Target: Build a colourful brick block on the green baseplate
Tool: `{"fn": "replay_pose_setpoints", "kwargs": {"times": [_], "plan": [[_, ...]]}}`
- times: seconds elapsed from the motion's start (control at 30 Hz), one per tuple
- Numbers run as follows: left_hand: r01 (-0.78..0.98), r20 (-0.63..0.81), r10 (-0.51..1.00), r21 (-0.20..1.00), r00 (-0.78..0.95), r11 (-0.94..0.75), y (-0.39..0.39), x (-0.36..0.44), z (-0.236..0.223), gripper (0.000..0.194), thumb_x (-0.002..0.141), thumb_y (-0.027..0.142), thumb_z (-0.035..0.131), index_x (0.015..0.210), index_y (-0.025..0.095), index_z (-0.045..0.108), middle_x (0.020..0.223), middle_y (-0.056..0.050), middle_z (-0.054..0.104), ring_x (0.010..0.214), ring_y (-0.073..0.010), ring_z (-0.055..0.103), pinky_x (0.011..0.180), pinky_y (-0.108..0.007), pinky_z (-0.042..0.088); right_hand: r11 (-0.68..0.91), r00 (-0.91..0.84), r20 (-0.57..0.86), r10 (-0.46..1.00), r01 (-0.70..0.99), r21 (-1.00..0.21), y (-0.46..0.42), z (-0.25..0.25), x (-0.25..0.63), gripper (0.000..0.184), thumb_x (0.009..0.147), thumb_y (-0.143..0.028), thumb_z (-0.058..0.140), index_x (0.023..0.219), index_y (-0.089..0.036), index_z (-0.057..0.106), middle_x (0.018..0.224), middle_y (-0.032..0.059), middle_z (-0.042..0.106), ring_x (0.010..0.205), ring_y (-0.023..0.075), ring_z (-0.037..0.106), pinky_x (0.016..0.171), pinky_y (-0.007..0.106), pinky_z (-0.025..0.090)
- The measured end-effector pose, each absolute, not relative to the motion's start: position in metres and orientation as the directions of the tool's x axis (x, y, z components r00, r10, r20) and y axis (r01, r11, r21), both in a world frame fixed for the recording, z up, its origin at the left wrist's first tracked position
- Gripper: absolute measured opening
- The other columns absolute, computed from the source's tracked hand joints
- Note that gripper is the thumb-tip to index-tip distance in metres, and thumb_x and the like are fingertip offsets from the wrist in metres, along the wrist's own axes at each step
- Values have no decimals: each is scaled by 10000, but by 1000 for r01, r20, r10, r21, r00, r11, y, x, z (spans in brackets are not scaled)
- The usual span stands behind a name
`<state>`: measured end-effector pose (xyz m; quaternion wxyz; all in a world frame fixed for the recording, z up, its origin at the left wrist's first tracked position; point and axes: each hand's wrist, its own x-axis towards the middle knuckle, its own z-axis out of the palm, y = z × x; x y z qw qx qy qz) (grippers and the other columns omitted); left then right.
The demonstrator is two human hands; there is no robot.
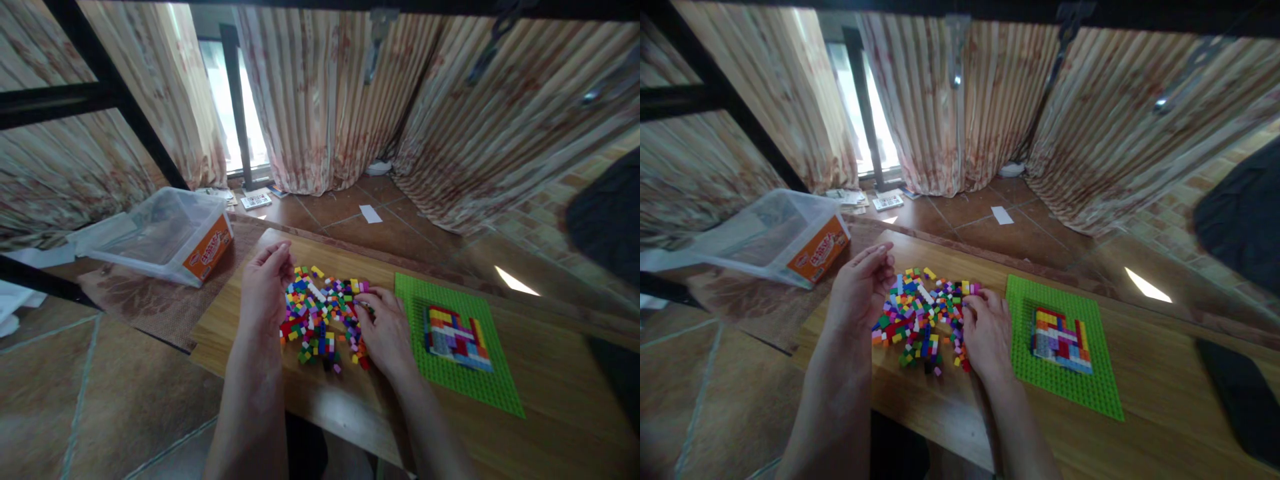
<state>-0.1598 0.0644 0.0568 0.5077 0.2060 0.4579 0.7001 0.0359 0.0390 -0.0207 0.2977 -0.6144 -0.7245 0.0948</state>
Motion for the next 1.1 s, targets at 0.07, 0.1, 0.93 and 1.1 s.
{"fn": "replay_pose_setpoints", "kwargs": {"times": [0.07,0.1,0.93,1.1], "plan": [[-521,-175,898,851,-403,-68,64,-160,57,264,609,258,769,816,122,677,607,35,571,483,-38,463,458,-160,339,214,-62,290,955,820,-530,37,-19,38,154,863,-237,582,913,-201,722,1099,91,633,1033,258,543,920,413,435],[-522,-177,898,850,-403,-67,64,-160,58,262,609,258,767,815,123,678,606,36,571,481,-37,463,459,-161,339,207,-56,282,958,815,-541,37,-18,40,144,859,-244,590,897,-200,722,1098,90,635,1032,257,547,924,413,432],[-516,-163,889,851,-428,-93,65,-163,55,229,617,231,759,801,118,684,603,33,571,480,-37,465,444,-160,326,191,62,335,940,717,-670,39,-14,38,253,875,-401,581,826,-191,713,998,95,678,968,244,598,887,401,435],[-528,-163,884,842,-439,-107,65,-164,55,225,619,219,754,807,116,685,605,32,573,482,-37,471,446,-156,337,84,179,217,960,555,-828,32,-2,39,250,874,-413,576,880,-198,701,814,38,716,740,193,642,695,314,472]]}}
